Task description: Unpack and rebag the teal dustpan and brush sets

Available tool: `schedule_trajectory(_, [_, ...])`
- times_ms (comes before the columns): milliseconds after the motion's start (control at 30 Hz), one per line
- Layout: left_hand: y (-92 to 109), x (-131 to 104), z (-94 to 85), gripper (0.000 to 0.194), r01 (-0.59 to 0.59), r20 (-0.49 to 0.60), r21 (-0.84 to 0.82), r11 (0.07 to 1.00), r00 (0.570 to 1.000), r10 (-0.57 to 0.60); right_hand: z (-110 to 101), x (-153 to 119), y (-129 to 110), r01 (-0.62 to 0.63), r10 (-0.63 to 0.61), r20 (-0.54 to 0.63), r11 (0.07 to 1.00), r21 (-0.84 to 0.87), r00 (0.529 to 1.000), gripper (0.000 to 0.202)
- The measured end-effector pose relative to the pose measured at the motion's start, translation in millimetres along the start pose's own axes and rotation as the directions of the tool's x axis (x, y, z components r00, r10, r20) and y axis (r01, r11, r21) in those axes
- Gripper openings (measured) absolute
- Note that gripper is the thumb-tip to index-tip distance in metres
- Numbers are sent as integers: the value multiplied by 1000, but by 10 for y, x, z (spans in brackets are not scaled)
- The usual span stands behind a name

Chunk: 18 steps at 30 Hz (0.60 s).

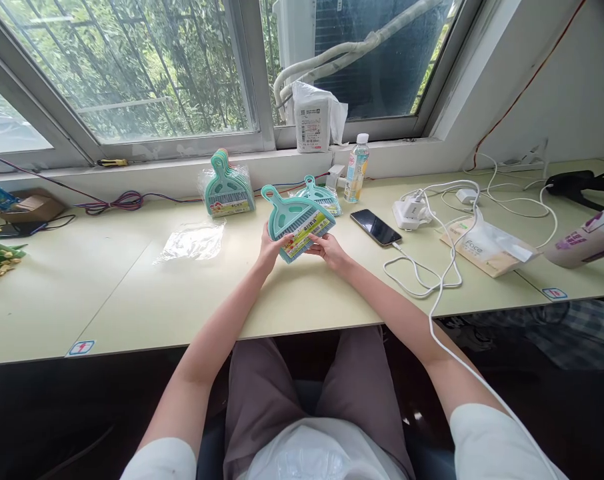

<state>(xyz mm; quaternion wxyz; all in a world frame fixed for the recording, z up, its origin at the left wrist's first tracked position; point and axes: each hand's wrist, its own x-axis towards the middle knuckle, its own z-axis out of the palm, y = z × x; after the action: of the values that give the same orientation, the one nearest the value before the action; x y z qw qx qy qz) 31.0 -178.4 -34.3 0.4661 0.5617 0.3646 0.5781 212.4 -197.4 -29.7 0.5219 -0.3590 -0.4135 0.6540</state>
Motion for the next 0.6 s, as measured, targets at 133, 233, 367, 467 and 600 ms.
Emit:
schedule_trajectory(133, [44,48,-6,58,136,17,-12,991,991,-136,-54,7,-4,41,-41,-10,999,2,999,16])
schedule_trajectory(233, [91,128,-146,51,131,-52,127,983,991,-125,-101,9,-31,65,-66,-39,998,-10,997,17])
schedule_trajectory(367, [144,210,-613,39,51,-264,690,722,946,186,-160,23,-62,90,-90,-71,996,-6,993,15])
schedule_trajectory(467, [140,215,-1024,46,226,-349,885,407,901,259,-188,37,-67,106,-106,-69,994,3,992,14])
schedule_trajectory(600, [105,220,-1346,36,478,-493,854,205,869,29,-194,37,-62,102,-102,-68,995,-6,992,15])
